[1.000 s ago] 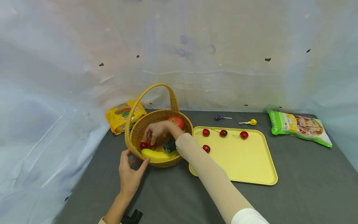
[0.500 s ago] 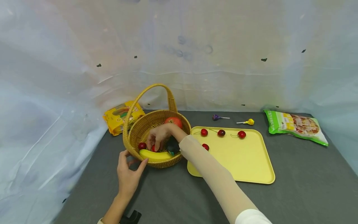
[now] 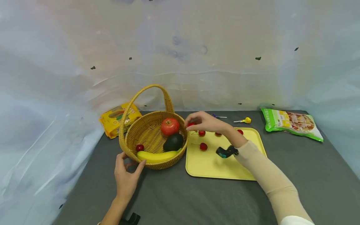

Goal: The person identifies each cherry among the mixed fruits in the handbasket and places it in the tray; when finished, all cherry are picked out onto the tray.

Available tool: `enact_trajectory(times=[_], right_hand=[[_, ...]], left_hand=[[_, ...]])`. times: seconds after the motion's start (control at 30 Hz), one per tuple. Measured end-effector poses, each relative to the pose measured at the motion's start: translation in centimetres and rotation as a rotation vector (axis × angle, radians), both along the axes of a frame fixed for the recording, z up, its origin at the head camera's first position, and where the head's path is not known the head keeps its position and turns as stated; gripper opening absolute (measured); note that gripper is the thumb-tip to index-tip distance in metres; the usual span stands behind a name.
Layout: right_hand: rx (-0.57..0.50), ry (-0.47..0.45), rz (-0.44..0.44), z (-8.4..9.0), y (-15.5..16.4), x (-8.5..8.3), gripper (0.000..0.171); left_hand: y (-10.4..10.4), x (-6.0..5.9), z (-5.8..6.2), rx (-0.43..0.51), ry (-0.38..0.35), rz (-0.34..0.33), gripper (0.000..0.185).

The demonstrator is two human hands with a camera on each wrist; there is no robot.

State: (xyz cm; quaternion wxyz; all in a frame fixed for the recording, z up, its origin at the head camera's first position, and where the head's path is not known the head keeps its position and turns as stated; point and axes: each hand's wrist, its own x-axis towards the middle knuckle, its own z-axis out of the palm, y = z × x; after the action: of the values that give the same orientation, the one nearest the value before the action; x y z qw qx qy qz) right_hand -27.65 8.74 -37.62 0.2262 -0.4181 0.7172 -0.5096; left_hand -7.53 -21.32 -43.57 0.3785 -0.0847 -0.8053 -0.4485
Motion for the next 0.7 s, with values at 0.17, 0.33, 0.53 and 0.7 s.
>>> enact_trajectory(times=[0.17, 0.33, 0.53, 0.7], right_hand=[[0.076, -0.04, -0.254, -2.5, 7.2, 2.3, 0.03], [0.117, -0.056, -0.341, -5.1, 10.6, 4.2, 0.037], [0.122, -0.049, -0.408, -6.8, 10.9, 5.0, 0.019], [0.176, -0.057, -0.45, -7.4, 10.5, 5.1, 0.017]], left_hand=[[-1.2, -0.5, -2.1, 0.011, 0.0, 0.005, 0.065], [-1.8, -0.7, -2.8, 0.02, -0.006, 0.004, 0.066], [-1.7, -0.7, -2.5, 0.024, -0.014, 0.005, 0.063], [-1.5, -0.6, -2.4, 0.033, -0.058, 0.002, 0.061]])
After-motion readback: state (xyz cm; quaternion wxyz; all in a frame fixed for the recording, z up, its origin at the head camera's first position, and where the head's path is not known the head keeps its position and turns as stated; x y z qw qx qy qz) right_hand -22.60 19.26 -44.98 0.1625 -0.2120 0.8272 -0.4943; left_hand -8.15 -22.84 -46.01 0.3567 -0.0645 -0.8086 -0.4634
